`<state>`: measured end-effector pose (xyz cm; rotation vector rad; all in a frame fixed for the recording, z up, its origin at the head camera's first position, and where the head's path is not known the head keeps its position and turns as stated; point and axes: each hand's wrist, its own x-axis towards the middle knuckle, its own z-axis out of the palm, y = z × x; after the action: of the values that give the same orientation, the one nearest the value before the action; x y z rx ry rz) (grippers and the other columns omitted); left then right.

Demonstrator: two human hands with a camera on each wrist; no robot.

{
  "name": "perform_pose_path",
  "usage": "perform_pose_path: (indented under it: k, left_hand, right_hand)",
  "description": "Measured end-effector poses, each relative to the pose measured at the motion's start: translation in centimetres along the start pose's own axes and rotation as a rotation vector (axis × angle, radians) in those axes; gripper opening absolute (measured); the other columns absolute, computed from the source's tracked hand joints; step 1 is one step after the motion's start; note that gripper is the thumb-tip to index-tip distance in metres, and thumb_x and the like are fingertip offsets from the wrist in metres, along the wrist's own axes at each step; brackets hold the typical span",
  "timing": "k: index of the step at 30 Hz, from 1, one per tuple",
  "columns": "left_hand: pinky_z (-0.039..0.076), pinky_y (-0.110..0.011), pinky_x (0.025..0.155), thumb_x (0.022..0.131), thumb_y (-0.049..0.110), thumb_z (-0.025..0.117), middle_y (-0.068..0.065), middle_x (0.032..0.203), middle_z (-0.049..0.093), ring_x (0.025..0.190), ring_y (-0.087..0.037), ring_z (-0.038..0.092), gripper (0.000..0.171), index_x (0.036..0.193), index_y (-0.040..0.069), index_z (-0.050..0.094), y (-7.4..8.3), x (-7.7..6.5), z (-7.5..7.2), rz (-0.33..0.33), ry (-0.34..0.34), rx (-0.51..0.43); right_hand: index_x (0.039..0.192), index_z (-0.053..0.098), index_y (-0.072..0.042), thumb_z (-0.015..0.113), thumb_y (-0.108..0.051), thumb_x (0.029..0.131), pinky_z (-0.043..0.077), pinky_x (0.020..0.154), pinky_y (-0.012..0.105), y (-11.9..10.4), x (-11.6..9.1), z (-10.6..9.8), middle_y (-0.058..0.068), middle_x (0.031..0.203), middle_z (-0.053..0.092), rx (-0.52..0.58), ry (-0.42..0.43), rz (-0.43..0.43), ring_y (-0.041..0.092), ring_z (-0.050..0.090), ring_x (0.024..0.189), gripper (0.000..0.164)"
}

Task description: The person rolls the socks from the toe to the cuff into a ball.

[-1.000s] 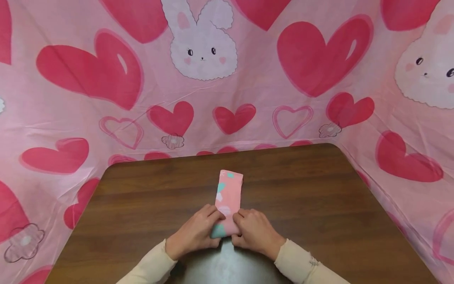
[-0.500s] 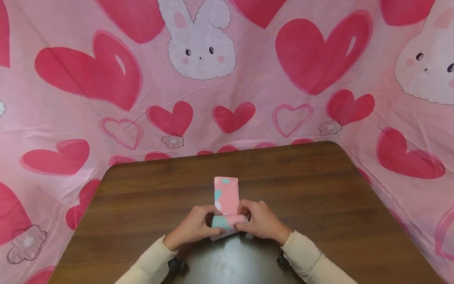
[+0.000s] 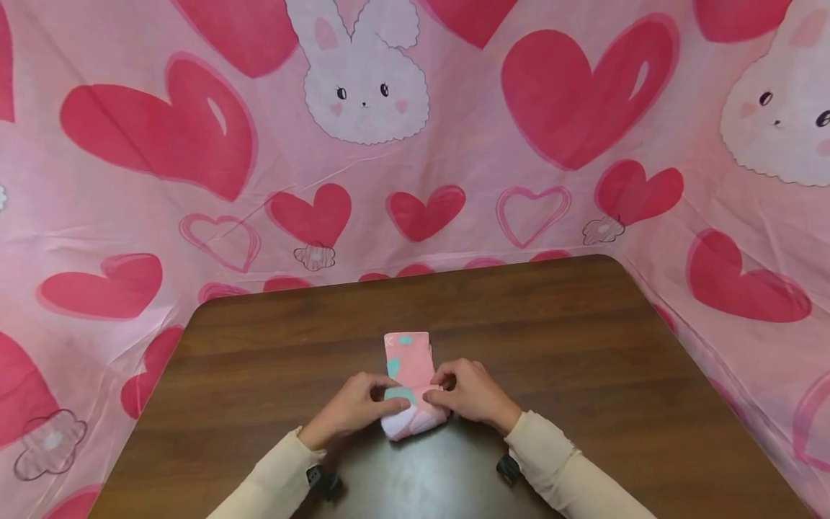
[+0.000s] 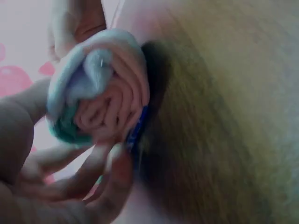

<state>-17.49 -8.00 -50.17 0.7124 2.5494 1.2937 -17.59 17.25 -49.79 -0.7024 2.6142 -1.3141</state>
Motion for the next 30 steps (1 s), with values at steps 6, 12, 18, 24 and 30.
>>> perform_pose_path:
  k: [6,12,18,24,30]
  left_hand:
    - [0.046,-0.023,0.077,0.081,0.008,0.084,0.005,0.094,0.062,0.087,-0.014,0.052,0.013,0.089,0.012,0.075,1.4,-0.5,1.2,0.468,0.210,0.325]
    - [0.047,-0.017,0.078,0.077,0.005,0.074,0.007,0.088,0.062,0.087,-0.010,0.053,0.010,0.082,0.013,0.077,2.2,-0.6,1.4,0.665,0.209,0.573]
    - [0.047,-0.024,0.078,0.075,0.025,0.077,0.005,0.088,0.064,0.086,-0.014,0.053,0.014,0.081,0.013,0.074,2.3,-0.5,1.0,0.684,0.200,0.767]
    - [0.047,-0.026,0.079,0.074,0.037,0.083,0.003,0.095,0.065,0.087,-0.016,0.053,0.038,0.098,0.010,0.073,2.1,-0.4,0.9,0.657,0.173,0.886]
    - [0.047,-0.027,0.084,0.072,0.036,0.085,0.002,0.100,0.064,0.090,-0.018,0.052,0.045,0.104,0.008,0.072,1.3,-0.4,1.1,0.604,0.150,0.906]
  right_hand:
    - [0.089,0.071,-0.014,0.085,-0.017,0.081,0.048,0.064,0.024,-0.6,-0.8,1.0,-0.008,0.089,0.061,-0.272,0.223,-0.303,0.007,0.055,0.075,0.016]
    - [0.089,0.074,-0.016,0.080,-0.013,0.079,0.050,0.070,0.033,-0.9,-1.8,1.3,-0.003,0.096,0.064,-0.591,0.304,-0.729,0.015,0.061,0.086,0.012]
    - [0.101,0.075,-0.010,0.078,-0.019,0.080,0.053,0.086,0.040,-0.8,-2.3,1.1,0.007,0.109,0.068,-0.711,0.232,-0.735,0.023,0.065,0.097,0.023]
    - [0.098,0.072,-0.009,0.085,-0.019,0.071,0.054,0.086,0.041,-0.3,-1.6,1.1,0.010,0.111,0.069,-0.734,0.217,-0.707,0.024,0.067,0.097,0.031]
    - [0.089,0.068,-0.009,0.085,-0.019,0.067,0.054,0.083,0.040,-0.1,-0.7,1.7,0.010,0.106,0.069,-0.780,0.215,-0.719,0.024,0.067,0.092,0.030]
